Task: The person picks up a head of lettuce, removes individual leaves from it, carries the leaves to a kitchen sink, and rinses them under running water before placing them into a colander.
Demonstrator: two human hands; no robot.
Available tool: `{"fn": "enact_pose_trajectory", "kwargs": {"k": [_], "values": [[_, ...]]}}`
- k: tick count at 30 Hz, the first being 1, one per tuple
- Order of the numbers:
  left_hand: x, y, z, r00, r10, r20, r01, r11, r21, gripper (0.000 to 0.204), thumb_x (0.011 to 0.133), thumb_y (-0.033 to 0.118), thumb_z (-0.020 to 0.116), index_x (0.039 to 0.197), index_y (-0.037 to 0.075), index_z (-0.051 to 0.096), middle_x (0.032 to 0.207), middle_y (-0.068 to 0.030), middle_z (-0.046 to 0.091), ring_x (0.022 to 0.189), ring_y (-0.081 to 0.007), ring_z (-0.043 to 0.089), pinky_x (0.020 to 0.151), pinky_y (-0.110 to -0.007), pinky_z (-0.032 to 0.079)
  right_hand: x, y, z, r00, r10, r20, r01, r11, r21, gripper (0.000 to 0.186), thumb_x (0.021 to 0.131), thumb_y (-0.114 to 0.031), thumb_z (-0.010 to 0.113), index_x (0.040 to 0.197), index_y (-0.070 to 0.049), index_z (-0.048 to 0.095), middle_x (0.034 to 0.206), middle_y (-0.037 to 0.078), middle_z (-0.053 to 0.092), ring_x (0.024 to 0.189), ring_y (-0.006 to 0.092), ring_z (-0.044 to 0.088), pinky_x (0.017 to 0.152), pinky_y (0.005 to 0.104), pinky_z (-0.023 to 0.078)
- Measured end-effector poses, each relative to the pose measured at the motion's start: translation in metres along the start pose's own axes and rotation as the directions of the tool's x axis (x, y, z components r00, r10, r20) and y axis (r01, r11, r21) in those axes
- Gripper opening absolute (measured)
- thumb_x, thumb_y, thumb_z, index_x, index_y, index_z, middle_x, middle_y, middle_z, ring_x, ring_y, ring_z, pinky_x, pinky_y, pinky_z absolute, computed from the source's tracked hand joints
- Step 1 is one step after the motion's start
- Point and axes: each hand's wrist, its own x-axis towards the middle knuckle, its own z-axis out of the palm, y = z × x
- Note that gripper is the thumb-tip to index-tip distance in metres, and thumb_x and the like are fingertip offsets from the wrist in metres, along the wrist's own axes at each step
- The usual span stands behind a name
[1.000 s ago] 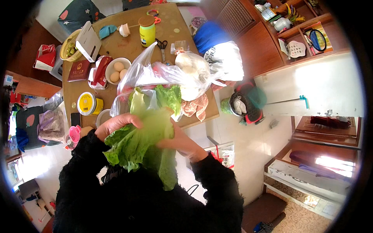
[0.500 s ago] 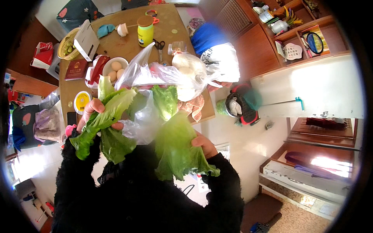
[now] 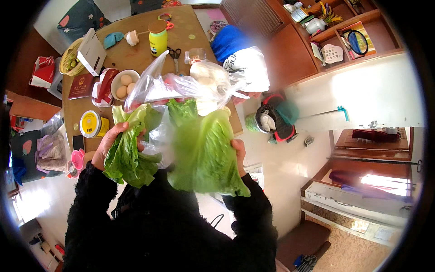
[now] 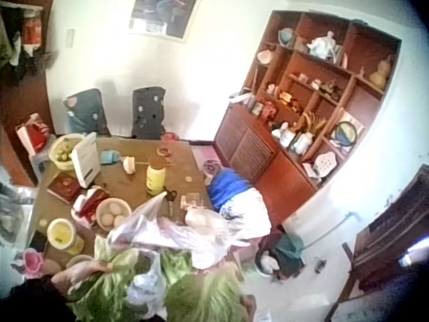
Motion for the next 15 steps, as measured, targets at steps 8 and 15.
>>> {"fn": "enact_pose_trajectory", "kwargs": {"k": [8,15], "values": [[0.006,-0.007,-0.047,0.988,0.076,0.134,-0.057,0.988,-0.145,0.036,0.086,0.028,0.063,0.11,0.005,0.05,0.08,0.0037,0.051,0.065,-0.0062,0.049,0.075,-0.031,0.045,0.004,-0.011,0.009,0.999,-0.009,-0.048,0.004,0.996,-0.09,0.079,0.07,-0.045,0.057,0.136,-0.007,0.036,0.128,0.016,0.049,0.113,0.0311,0.052,0.096,0.0456,0.043],[-0.002,-0.019,-0.057,0.959,0.107,0.263,-0.032,0.961,-0.273,0.061,0.079,0.039,0.071,0.122,0.006,0.044,0.072,0.0097,0.038,0.061,-0.0023,0.038,0.076,-0.028,0.039,-0.003,-0.018,-0.006,0.999,0.004,0.047,0.002,0.992,-0.126,0.096,0.055,-0.038,0.065,0.137,-0.002,0.032,0.127,0.022,0.047,0.113,0.0362,0.05,0.096,0.0492,0.042]]}}
